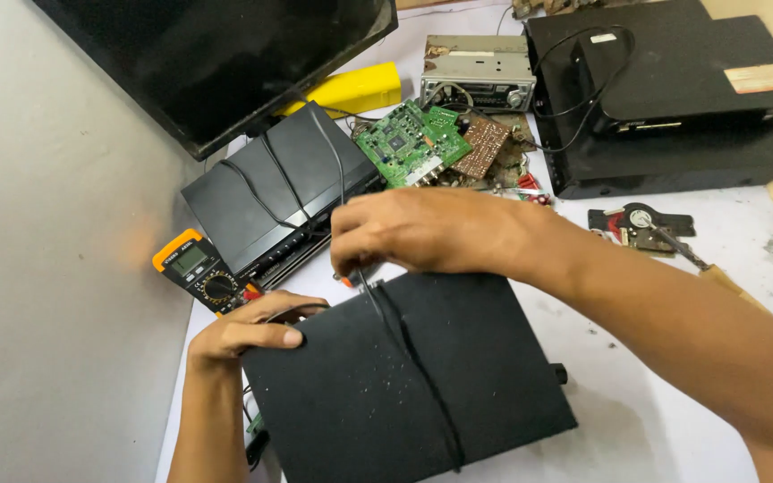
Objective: Unscrewing the metal casing of electronic devices using a manual screwdriver on a repair workbench to access internal components.
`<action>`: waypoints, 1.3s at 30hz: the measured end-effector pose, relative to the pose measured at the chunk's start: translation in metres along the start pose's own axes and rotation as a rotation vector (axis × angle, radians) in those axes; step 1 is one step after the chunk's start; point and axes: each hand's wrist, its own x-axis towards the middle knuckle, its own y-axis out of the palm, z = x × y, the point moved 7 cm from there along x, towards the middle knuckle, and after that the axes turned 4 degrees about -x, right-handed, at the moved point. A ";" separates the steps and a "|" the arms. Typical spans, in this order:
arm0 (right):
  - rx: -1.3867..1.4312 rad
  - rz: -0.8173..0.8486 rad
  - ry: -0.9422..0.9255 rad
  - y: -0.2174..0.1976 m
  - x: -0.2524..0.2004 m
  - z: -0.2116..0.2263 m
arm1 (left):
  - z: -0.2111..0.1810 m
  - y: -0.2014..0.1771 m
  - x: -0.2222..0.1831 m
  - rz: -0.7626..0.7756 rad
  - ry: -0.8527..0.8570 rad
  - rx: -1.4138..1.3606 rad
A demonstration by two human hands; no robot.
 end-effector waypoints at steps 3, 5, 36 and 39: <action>0.259 0.134 0.112 0.021 -0.003 -0.034 | -0.036 0.030 0.016 0.320 0.229 -0.132; 0.169 0.085 0.156 0.028 -0.010 -0.063 | -0.031 0.023 0.013 0.374 0.287 -0.126; -0.932 -0.752 0.271 -0.032 -0.050 -0.094 | -0.065 -0.056 -0.064 -0.830 0.814 -0.921; -1.142 -0.605 0.133 -0.024 -0.042 -0.072 | -0.082 -0.053 -0.066 -0.926 0.732 -0.852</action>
